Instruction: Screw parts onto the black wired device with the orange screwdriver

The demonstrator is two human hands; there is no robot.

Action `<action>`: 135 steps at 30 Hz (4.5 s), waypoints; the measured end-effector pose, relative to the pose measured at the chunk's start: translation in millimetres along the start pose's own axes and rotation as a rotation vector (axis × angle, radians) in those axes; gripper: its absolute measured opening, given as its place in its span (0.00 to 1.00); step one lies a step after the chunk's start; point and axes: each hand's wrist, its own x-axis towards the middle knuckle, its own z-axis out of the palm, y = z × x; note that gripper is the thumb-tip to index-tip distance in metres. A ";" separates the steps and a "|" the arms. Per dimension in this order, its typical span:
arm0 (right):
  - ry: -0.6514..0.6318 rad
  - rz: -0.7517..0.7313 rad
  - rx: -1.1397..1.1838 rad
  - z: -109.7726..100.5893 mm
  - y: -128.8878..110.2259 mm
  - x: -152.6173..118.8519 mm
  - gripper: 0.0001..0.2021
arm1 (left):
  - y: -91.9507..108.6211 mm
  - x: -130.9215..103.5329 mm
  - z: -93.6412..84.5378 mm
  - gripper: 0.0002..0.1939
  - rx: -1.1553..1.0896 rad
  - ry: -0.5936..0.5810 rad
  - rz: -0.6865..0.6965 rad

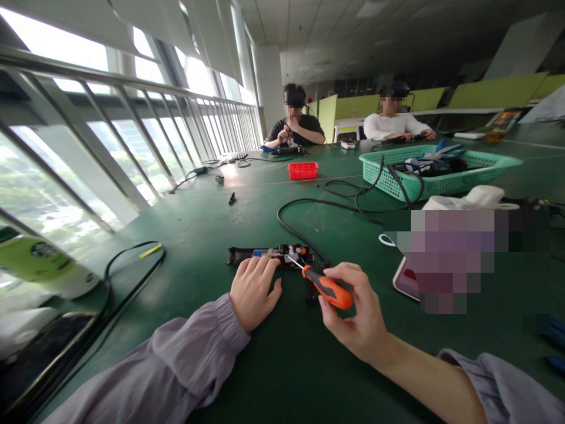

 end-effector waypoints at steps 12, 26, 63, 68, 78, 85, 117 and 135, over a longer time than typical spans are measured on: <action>0.018 0.019 -0.006 -0.6 3.2 -1.8 0.19 | 1.2 0.8 -0.9 0.12 -0.015 -0.082 -0.023; 0.022 0.027 -0.058 -0.7 1.2 -1.1 0.16 | -0.2 0.1 -0.2 0.12 -0.019 -0.063 -0.023; -0.027 0.007 -0.015 -0.1 3.3 -0.7 0.19 | -1.1 2.0 -1.1 0.12 -0.010 -0.066 -0.005; 0.025 -0.020 0.014 1.0 4.0 -0.8 0.24 | -2.1 2.2 0.0 0.12 -0.005 -0.053 0.001; 0.018 -0.020 0.004 1.3 3.0 -0.4 0.23 | -1.6 2.0 -0.4 0.13 -0.010 -0.070 -0.004; -0.021 -0.028 -0.018 0.8 2.9 0.7 0.20 | -1.9 0.7 0.6 0.12 -0.008 -0.060 -0.006; -0.017 -0.033 -0.028 0.1 4.8 -0.6 0.21 | -2.0 1.3 0.1 0.13 -0.009 -0.063 -0.002; -0.062 -0.032 -0.028 -0.2 6.6 -1.3 0.21 | -1.3 1.5 0.7 0.14 -0.001 -0.072 -0.004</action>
